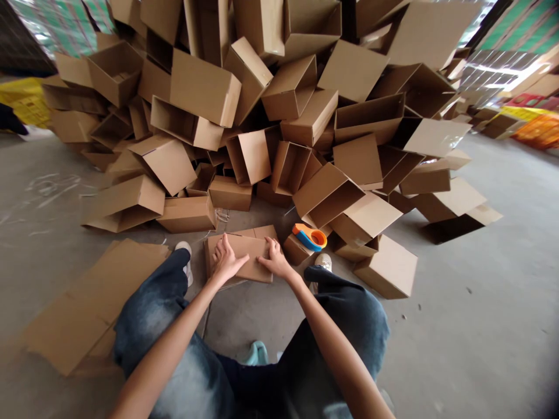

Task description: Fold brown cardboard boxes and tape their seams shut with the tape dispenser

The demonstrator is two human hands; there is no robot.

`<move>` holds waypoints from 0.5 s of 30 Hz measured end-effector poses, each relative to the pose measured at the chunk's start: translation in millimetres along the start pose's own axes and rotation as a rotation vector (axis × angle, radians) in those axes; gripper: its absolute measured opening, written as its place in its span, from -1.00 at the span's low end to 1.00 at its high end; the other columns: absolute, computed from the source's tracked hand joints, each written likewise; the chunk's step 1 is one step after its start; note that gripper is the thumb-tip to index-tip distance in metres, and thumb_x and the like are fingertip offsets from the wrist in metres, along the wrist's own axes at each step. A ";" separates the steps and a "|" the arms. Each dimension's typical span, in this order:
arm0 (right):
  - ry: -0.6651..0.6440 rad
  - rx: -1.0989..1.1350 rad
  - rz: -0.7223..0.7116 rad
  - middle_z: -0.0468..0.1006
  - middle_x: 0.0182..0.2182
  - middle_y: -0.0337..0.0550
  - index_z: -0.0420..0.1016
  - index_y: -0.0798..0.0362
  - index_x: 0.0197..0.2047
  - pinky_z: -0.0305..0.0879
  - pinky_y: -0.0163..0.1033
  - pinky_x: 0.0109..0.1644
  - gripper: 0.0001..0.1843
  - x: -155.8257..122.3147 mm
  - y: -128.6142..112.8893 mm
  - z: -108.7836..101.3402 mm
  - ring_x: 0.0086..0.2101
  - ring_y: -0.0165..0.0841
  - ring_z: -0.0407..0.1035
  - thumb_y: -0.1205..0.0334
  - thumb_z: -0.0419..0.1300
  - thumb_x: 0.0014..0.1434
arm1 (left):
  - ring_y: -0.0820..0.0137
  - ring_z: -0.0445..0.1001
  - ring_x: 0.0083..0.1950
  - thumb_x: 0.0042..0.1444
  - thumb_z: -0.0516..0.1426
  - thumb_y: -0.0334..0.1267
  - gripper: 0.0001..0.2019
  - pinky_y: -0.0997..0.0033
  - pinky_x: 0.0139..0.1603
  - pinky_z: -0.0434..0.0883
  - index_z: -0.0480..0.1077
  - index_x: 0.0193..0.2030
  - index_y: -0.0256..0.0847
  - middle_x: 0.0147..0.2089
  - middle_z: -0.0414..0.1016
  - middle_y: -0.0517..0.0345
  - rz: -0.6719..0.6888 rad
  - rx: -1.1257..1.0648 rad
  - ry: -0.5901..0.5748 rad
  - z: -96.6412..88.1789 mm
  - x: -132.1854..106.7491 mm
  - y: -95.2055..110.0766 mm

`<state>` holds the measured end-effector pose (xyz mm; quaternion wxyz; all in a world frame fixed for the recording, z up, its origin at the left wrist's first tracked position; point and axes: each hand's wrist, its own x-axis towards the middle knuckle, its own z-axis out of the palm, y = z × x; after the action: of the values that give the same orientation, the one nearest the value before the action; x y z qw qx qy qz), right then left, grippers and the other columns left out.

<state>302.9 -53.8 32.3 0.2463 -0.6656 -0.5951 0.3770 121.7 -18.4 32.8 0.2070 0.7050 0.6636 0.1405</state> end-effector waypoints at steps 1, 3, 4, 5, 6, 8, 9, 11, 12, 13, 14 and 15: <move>-0.006 0.004 0.004 -0.13 0.22 0.04 -0.13 -0.06 0.25 -0.03 0.03 0.24 -0.22 0.1 -0.5 -0.4 0.29 -0.13 -0.26 0.16 0.16 0.02 | -0.10 -0.03 0.31 -0.09 0.14 0.09 0.02 -0.11 0.16 0.08 -0.35 0.34 -0.34 0.29 -0.07 -0.39 -0.001 -0.002 -0.002 -0.3 -0.1 0.2; -0.016 0.016 0.012 -0.13 0.22 0.04 -0.12 -0.06 0.25 -0.04 0.04 0.25 -0.22 0.4 -1.4 -1.2 0.29 -0.13 -0.27 0.19 0.16 0.01 | -0.09 -0.03 0.31 -0.08 0.14 0.08 0.01 -0.12 0.16 0.07 -0.35 0.34 -0.33 0.29 -0.07 -0.38 -0.003 -0.006 -0.004 -0.8 -0.2 0.5; -0.020 0.021 0.015 -0.13 0.22 0.05 -0.12 -0.05 0.25 -0.04 0.04 0.25 -0.22 0.6 -1.5 -1.6 0.29 -0.13 -0.29 0.20 0.15 0.01 | -0.09 -0.03 0.31 -0.08 0.14 0.08 0.01 -0.12 0.16 0.07 -0.35 0.34 -0.33 0.29 -0.07 -0.38 -0.004 -0.008 -0.005 -1.0 -0.3 0.6; -0.023 0.026 0.018 -0.13 0.22 0.05 -0.11 -0.03 0.25 -0.05 0.04 0.25 -0.22 0.8 -1.5 -1.8 0.29 -0.13 -0.30 0.21 0.15 0.00 | -0.09 -0.03 0.31 -0.08 0.14 0.08 0.01 -0.12 0.16 0.07 -0.35 0.34 -0.33 0.30 -0.08 -0.38 -0.006 -0.009 -0.007 -1.1 -0.3 0.8; -0.027 0.032 0.019 -0.14 0.22 0.06 -0.12 -0.03 0.25 -0.05 0.04 0.25 -0.22 1.0 -1.2 -2.0 0.29 -0.14 -0.30 0.21 0.14 0.00 | -0.09 -0.03 0.31 -0.08 0.14 0.08 0.01 -0.12 0.16 0.07 -0.34 0.34 -0.34 0.30 -0.08 -0.38 -0.008 -0.009 -0.006 -1.2 -0.3 0.9; -0.039 0.048 0.017 -0.14 0.22 0.06 -0.13 -0.02 0.25 -0.06 0.04 0.25 -0.22 1.6 -0.4 -2.2 0.28 -0.14 -0.27 0.23 0.13 0.00 | -0.09 -0.03 0.31 -0.08 0.13 0.08 0.00 -0.12 0.16 0.06 -0.33 0.34 -0.35 0.30 -0.08 -0.39 -0.011 -0.003 -0.002 -1.2 -0.4 1.1; -0.045 0.058 0.014 -0.14 0.22 0.06 -0.15 -0.01 0.26 -0.05 0.04 0.25 -0.22 1.9 0.0 -2.2 0.27 -0.15 -0.25 0.24 0.11 0.01 | -0.09 -0.03 0.31 -0.08 0.13 0.08 0.00 -0.12 0.16 0.06 -0.33 0.34 -0.35 0.29 -0.07 -0.39 -0.010 0.000 0.001 -1.2 -0.5 1.2; -0.052 0.069 0.006 -0.15 0.23 0.07 -0.16 0.01 0.26 -0.05 0.03 0.25 -0.22 2.2 0.6 -2.2 0.27 -0.15 -0.23 0.27 0.09 0.01 | -0.09 -0.02 0.31 -0.08 0.14 0.08 0.00 -0.12 0.16 0.07 -0.32 0.34 -0.35 0.29 -0.06 -0.39 -0.008 0.005 0.007 -1.1 -0.5 1.2; -0.052 0.068 0.003 -0.15 0.23 0.09 -0.16 0.03 0.27 -0.04 0.03 0.24 -0.22 2.2 0.7 -2.2 0.27 -0.15 -0.24 0.28 0.09 0.01 | -0.09 -0.02 0.30 -0.08 0.13 0.08 -0.01 -0.12 0.16 0.07 -0.32 0.34 -0.36 0.29 -0.06 -0.39 -0.007 0.007 0.007 -1.0 -0.5 1.1; -0.049 0.061 0.001 -0.15 0.22 0.10 -0.16 0.04 0.27 -0.04 0.02 0.24 -0.22 1.9 0.7 -2.1 0.27 -0.15 -0.25 0.28 0.08 0.01 | -0.10 -0.02 0.30 -0.07 0.13 0.08 0.00 -0.12 0.16 0.07 -0.32 0.34 -0.37 0.29 -0.06 -0.39 -0.006 0.008 0.005 -0.9 -0.4 1.0; -0.043 0.049 -0.003 -0.14 0.22 0.11 -0.15 0.04 0.26 -0.04 0.02 0.24 -0.23 1.5 0.6 -1.9 0.27 -0.14 -0.26 0.27 0.09 0.01 | -0.10 -0.02 0.30 -0.07 0.13 0.08 0.00 -0.11 0.16 0.07 -0.32 0.34 -0.37 0.29 -0.06 -0.40 -0.006 0.009 0.003 -0.7 -0.3 0.8; -0.034 0.036 -0.009 -0.14 0.22 0.11 -0.14 0.03 0.26 -0.03 0.03 0.24 -0.23 0.9 0.5 -1.7 0.27 -0.14 -0.24 0.26 0.09 0.01 | -0.10 -0.02 0.30 -0.07 0.13 0.08 0.00 -0.11 0.16 0.07 -0.33 0.34 -0.38 0.29 -0.07 -0.40 -0.006 0.009 0.001 -0.6 -0.1 0.5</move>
<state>304.5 -52.7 32.7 0.2497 -0.6519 -0.5954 0.3977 121.9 -18.5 33.6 0.2036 0.7039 0.6666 0.1372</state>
